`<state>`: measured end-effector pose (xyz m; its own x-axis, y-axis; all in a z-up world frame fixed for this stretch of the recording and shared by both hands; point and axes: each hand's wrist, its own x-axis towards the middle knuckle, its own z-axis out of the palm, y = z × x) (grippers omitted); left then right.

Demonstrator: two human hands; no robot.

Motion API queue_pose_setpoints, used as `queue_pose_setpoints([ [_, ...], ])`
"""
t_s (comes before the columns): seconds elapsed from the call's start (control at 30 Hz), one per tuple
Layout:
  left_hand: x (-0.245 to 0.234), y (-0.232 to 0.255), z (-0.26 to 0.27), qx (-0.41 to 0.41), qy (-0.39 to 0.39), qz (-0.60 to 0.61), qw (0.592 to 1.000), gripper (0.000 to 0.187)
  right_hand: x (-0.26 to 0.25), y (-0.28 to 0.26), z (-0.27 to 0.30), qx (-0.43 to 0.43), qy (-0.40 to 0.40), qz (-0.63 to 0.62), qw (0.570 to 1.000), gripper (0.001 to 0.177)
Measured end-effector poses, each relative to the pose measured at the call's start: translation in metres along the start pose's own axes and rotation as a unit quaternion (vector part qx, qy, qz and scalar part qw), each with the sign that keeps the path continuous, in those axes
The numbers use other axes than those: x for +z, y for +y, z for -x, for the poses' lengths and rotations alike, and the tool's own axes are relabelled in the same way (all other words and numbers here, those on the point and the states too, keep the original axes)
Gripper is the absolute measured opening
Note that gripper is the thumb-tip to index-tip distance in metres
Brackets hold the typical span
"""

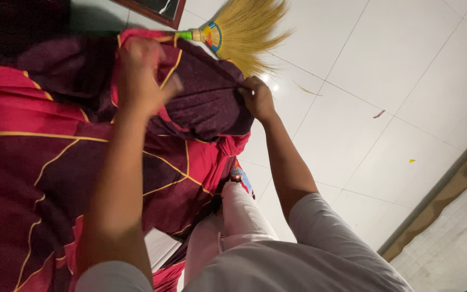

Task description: The person folds a patterned blanket on the floor, picks up a hat and a power cord, and then sweeps the tiled floor using a broom.

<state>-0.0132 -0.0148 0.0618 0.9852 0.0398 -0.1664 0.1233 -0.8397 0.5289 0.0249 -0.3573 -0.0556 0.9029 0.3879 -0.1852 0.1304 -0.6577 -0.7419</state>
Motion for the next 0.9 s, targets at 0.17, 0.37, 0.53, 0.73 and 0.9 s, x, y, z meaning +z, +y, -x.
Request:
queue_pose_setpoints([
  [0.17,0.055,-0.040,0.049,-0.010,-0.076,0.020,0.997,0.021,0.004,-0.036,0.012,-0.054,0.172,0.078,0.981,0.017],
  [0.37,-0.006,-0.059,0.020,0.028,0.226,0.130,0.965,0.033,0.046,-0.167,0.015,-0.229,0.109,0.048,0.966,0.028],
  [0.53,-0.067,-0.071,0.054,-0.082,0.115,-0.033,0.989,0.043,0.095,-0.238,-0.035,-0.276,0.062,0.060,0.957,0.026],
  [0.73,-0.055,-0.174,0.057,-0.433,-0.041,-0.090,0.896,0.053,0.169,-0.314,-0.122,-0.269,-0.132,0.104,0.948,0.091],
  [0.9,-0.007,-0.200,0.036,-0.479,-0.054,0.019,0.876,0.032,0.243,-0.317,-0.186,-0.208,-0.281,0.309,0.884,0.049],
])
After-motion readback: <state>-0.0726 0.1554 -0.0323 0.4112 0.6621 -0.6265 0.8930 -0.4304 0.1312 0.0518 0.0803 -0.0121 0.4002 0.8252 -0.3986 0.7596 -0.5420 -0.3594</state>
